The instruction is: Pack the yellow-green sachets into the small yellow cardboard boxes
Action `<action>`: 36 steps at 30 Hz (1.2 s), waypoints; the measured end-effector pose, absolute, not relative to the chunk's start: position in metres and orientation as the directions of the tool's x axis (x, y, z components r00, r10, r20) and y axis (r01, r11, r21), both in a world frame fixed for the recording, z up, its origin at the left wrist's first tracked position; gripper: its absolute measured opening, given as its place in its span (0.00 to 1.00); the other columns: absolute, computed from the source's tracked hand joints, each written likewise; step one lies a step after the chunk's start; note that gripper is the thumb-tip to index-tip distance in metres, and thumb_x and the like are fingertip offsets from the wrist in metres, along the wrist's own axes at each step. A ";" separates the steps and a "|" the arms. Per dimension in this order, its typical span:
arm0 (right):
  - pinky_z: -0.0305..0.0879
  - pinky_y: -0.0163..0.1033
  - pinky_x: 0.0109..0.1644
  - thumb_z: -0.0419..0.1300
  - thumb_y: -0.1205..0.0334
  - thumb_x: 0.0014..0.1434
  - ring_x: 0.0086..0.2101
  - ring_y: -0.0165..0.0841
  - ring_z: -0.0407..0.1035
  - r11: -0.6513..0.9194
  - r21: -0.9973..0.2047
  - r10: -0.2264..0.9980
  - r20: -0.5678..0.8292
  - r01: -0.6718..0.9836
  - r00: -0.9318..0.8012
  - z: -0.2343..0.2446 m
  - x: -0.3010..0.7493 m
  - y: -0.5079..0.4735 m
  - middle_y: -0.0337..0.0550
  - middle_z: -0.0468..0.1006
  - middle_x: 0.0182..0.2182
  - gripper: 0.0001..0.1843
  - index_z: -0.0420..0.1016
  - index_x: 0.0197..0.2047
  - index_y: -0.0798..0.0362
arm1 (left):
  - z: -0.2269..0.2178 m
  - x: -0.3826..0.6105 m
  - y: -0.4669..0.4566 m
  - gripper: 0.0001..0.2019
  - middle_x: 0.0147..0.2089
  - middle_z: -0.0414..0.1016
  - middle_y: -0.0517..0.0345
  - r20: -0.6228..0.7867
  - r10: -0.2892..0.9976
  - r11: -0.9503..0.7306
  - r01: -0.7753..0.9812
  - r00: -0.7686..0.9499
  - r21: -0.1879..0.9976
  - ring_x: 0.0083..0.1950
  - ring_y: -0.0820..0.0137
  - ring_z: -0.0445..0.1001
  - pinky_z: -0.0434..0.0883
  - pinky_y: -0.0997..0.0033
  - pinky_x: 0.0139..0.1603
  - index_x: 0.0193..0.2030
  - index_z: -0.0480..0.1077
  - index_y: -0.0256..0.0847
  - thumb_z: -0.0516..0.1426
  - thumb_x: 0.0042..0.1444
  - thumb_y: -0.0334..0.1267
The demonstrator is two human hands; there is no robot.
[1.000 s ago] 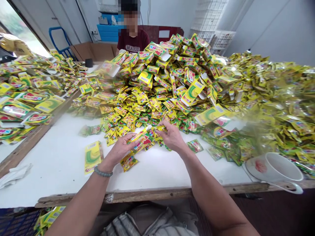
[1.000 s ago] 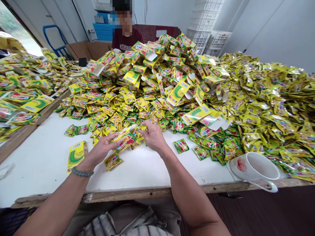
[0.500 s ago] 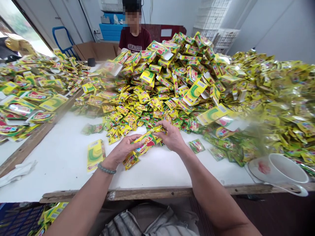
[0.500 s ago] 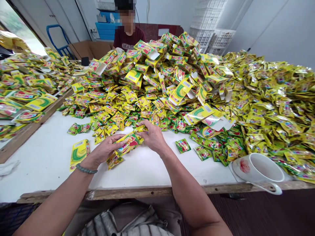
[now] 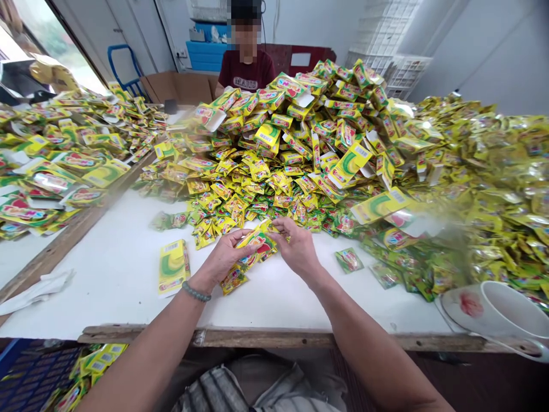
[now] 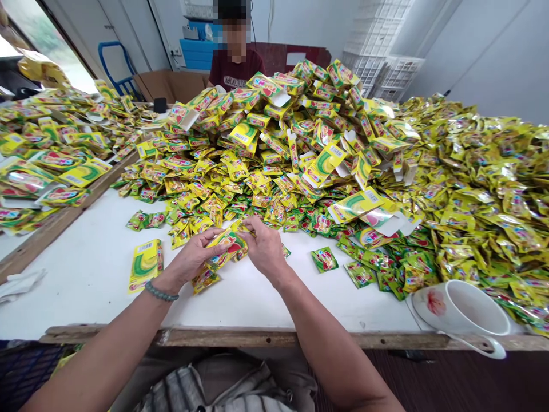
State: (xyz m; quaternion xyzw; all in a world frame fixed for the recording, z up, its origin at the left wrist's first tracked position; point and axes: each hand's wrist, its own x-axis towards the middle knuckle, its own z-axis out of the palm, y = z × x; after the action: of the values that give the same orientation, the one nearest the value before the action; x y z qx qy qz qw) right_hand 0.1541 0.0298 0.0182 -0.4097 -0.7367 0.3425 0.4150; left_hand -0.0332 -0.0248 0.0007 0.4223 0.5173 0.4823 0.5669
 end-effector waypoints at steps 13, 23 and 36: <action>0.63 0.35 0.34 0.55 0.64 0.64 0.28 0.32 0.73 0.485 -0.749 0.831 0.235 0.451 -0.504 0.022 0.149 0.020 0.39 0.82 0.30 0.10 0.78 0.42 0.49 | 0.003 -0.028 -0.025 0.19 0.36 0.79 0.58 -0.182 0.979 0.173 -0.094 -0.097 0.981 0.35 0.71 0.73 0.68 0.72 0.39 0.38 0.80 0.39 0.72 0.41 0.46; 0.68 0.45 0.47 0.65 0.64 0.60 0.43 0.40 0.69 0.572 -0.687 0.820 0.478 0.449 -0.315 0.015 0.149 0.021 0.45 0.78 0.34 0.04 0.81 0.39 0.48 | 0.009 -0.026 -0.023 0.22 0.36 0.82 0.57 -0.258 0.962 0.206 -0.376 -0.093 0.903 0.33 0.71 0.77 0.73 0.74 0.36 0.40 0.80 0.38 0.74 0.38 0.44; 0.61 0.48 0.50 0.74 0.64 0.51 0.43 0.40 0.69 0.454 -0.755 0.882 0.304 0.474 -0.360 0.016 0.141 0.014 0.43 0.77 0.36 0.06 0.82 0.33 0.49 | 0.008 -0.029 -0.025 0.21 0.33 0.80 0.57 -0.297 0.952 0.227 -0.470 -0.079 0.853 0.31 0.74 0.77 0.74 0.77 0.34 0.37 0.80 0.35 0.75 0.35 0.40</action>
State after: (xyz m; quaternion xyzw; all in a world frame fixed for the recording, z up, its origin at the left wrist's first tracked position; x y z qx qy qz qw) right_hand 0.1405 0.0143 0.0156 -0.4381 -0.7737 0.2850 0.3581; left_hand -0.0287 -0.0252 0.0080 0.2574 0.4680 0.5660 0.6280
